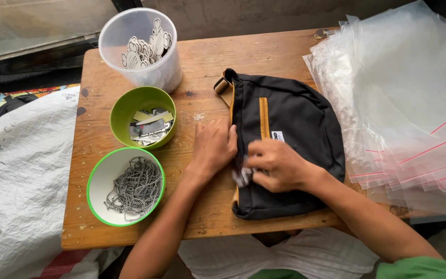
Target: The person attaches a decorative keychain to a small blue bag, then wipes a clear plastic bag with a cloth and places the blue bag inside, sealing it. They then pick up a black bag, wipe it with the cloth, and prepare it for packaging.
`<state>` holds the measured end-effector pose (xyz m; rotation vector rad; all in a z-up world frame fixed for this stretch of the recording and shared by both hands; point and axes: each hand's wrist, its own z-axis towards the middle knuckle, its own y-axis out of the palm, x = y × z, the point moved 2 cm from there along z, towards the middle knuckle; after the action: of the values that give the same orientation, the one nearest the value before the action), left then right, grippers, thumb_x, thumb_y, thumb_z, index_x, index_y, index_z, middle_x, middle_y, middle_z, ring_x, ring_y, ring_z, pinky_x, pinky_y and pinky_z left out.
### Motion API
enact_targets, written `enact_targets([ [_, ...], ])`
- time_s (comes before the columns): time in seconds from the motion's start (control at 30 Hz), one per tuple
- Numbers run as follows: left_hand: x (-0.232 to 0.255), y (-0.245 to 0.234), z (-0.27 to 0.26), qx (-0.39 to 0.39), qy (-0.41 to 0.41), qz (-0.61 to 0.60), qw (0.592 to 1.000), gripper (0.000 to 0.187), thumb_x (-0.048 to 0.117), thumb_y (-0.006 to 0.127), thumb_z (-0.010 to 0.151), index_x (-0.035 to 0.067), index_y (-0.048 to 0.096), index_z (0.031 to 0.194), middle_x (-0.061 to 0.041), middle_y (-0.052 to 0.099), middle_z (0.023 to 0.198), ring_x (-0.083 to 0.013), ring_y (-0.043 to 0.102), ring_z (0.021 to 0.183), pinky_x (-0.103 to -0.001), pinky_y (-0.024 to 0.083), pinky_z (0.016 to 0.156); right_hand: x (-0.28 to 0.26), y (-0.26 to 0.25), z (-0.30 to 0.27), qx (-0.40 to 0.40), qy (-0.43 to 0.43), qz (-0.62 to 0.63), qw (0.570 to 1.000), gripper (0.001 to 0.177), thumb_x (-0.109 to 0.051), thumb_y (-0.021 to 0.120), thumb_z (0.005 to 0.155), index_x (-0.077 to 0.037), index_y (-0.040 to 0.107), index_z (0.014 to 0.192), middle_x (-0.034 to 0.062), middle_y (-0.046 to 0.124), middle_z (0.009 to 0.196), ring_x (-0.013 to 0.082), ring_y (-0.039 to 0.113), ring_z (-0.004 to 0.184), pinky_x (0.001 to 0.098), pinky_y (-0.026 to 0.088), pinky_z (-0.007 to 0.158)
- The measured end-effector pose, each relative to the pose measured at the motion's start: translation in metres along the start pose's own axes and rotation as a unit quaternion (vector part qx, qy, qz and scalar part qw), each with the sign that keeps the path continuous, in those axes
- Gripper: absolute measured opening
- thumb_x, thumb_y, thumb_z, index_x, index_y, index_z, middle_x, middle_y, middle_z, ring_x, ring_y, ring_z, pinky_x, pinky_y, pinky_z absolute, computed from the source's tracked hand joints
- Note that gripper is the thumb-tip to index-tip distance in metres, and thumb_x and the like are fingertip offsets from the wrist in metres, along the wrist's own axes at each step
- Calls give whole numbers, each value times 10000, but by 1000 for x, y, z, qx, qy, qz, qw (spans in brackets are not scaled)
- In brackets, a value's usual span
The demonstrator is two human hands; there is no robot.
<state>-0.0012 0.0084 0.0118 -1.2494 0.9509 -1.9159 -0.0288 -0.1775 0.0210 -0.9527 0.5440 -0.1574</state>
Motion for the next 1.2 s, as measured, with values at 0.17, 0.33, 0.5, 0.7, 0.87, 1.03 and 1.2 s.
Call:
enact_targets([
  [0.17,-1,3,-3,25,13,12,1000,275,337,501,989,130,531,811,-104,587,717,-339,659,803,-441,405,742,-14,-11,-4,-33,11,100,994,127,-171,643,683,-186,694,799,43,659,884,292,644,709,378,482,675],
  [0.33,20,-22,-8,-99,-18,-42,994,485,478,509,948,87,563,666,-183,621,615,-452,655,747,-508,401,767,-5,-25,4,54,81,-148,984,295,-162,700,739,-156,736,1032,97,600,963,307,638,856,399,510,763],
  [0.5,19,-16,-11,-201,-25,-91,975,343,390,572,863,90,593,698,-188,669,694,-441,677,837,-514,374,884,-32,-8,-7,105,131,-101,981,419,-121,654,767,-150,704,1182,85,548,998,298,602,910,384,512,773],
  [0.7,19,-35,-3,-222,-81,-117,965,417,398,499,919,67,627,700,-221,693,743,-466,680,904,-518,410,923,-40,-4,-12,116,58,-180,975,387,-123,588,786,-114,707,1154,69,505,922,254,531,796,371,459,674],
  [0.87,15,-33,-4,-194,-126,-143,962,411,408,549,888,108,625,618,-177,669,670,-428,693,806,-466,465,839,-56,-20,-5,75,-57,-101,990,208,-107,548,761,-79,693,907,70,481,825,241,467,649,376,413,621],
  [1.03,24,-39,1,-201,-132,-103,965,459,403,504,913,30,647,687,-266,669,749,-499,653,900,-536,469,878,-62,-31,-7,43,-96,162,981,98,-86,525,630,-136,600,666,7,446,725,205,411,607,370,343,585],
  [1.2,25,-34,-4,-211,-93,-53,972,434,407,511,898,43,635,695,-252,662,720,-482,669,867,-526,464,881,-62,-30,-7,70,-57,86,992,104,-79,552,666,-119,608,744,33,488,778,211,416,627,370,344,598],
])
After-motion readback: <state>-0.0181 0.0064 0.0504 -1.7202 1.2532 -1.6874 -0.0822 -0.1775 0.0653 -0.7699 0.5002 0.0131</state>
